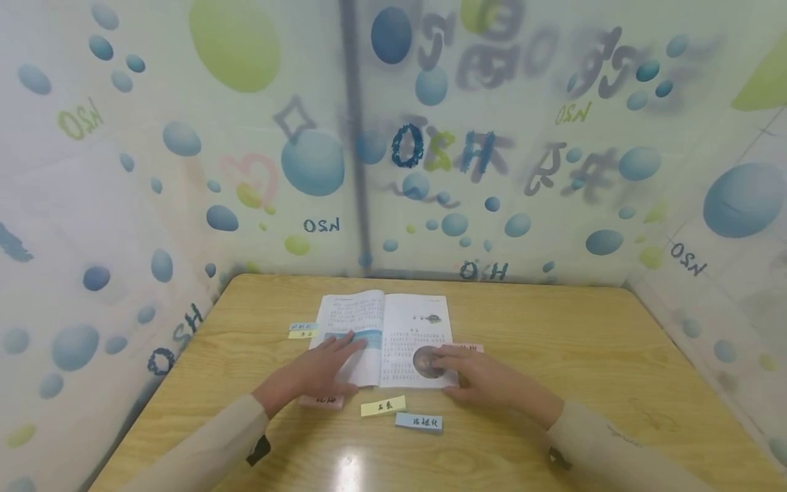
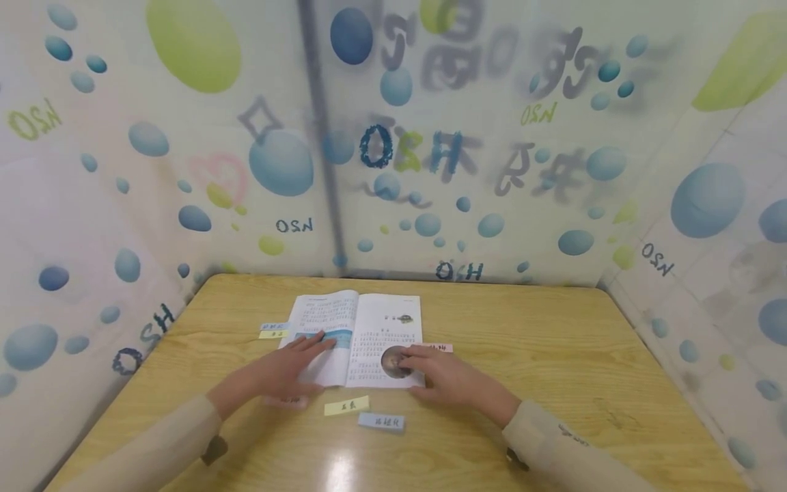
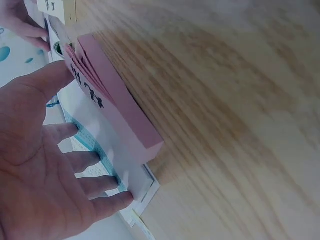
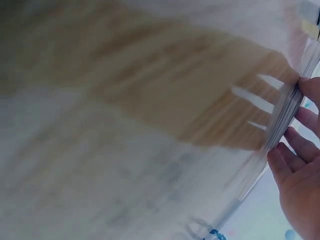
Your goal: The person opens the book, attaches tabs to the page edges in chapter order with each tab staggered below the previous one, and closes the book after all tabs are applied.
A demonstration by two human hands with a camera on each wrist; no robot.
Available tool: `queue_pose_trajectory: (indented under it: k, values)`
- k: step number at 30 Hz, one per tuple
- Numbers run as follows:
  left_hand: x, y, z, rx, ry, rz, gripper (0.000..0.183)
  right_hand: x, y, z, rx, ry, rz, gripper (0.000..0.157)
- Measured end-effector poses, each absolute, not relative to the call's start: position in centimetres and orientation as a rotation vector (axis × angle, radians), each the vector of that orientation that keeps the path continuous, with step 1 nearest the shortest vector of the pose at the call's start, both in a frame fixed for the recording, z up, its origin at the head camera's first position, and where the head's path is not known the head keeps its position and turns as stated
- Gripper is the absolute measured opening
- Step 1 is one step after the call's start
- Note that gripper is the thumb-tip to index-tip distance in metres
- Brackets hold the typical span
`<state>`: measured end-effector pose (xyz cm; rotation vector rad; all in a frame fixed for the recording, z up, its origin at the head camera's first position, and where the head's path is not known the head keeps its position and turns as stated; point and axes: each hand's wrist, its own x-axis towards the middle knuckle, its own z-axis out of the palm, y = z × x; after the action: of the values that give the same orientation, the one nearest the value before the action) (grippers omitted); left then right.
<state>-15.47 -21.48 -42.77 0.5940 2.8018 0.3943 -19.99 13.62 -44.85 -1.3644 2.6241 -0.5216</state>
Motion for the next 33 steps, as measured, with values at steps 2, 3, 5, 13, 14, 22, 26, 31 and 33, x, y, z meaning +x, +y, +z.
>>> queue_pose_trajectory:
  k: [2, 3, 5, 13, 14, 22, 26, 31, 33]
  values:
    - [-15.8, -21.3, -42.7, 0.584, 2.808, 0.410, 0.084, -20.3, 13.6, -45.0, -1.360, 2.640, -0.520, 0.048]
    - [-15.9, -21.2, -42.7, 0.578, 2.810, 0.418, 0.083, -20.4, 13.6, -45.1, -1.358, 2.646, -0.519, 0.048]
    - [-16.1, -21.1, -42.8, 0.567, 2.814, 0.444, 0.082, -20.8, 13.7, -45.2, -1.358, 2.654, -0.507, 0.048]
    - [-16.3, -21.0, -43.1, 0.581, 2.854, 0.429, 0.084, -21.7, 13.8, -45.1, -1.366, 2.631, -0.493, 0.047]
    - [-16.3, -21.0, -43.2, 0.585, 2.865, 0.422, 0.084, -21.8, 13.8, -45.0, -1.367, 2.625, -0.496, 0.047]
    - [-16.3, -21.1, -43.6, 0.585, 2.884, 0.398, 0.087, -22.0, 14.2, -45.1, -1.422, 2.616, -0.511, 0.047]
    - [-16.4, -21.1, -43.6, 0.579, 2.875, 0.410, 0.086, -21.9, 14.2, -45.0, -1.398, 2.623, -0.518, 0.047]
    - [-16.3, -21.2, -43.7, 0.595, 2.886, 0.420, 0.085, -21.8, 14.2, -45.0, -1.374, 2.623, -0.515, 0.046]
    - [-16.2, -21.4, -43.7, 0.615, 2.900, 0.416, 0.084, -21.8, 14.2, -45.0, -1.361, 2.624, -0.516, 0.046]
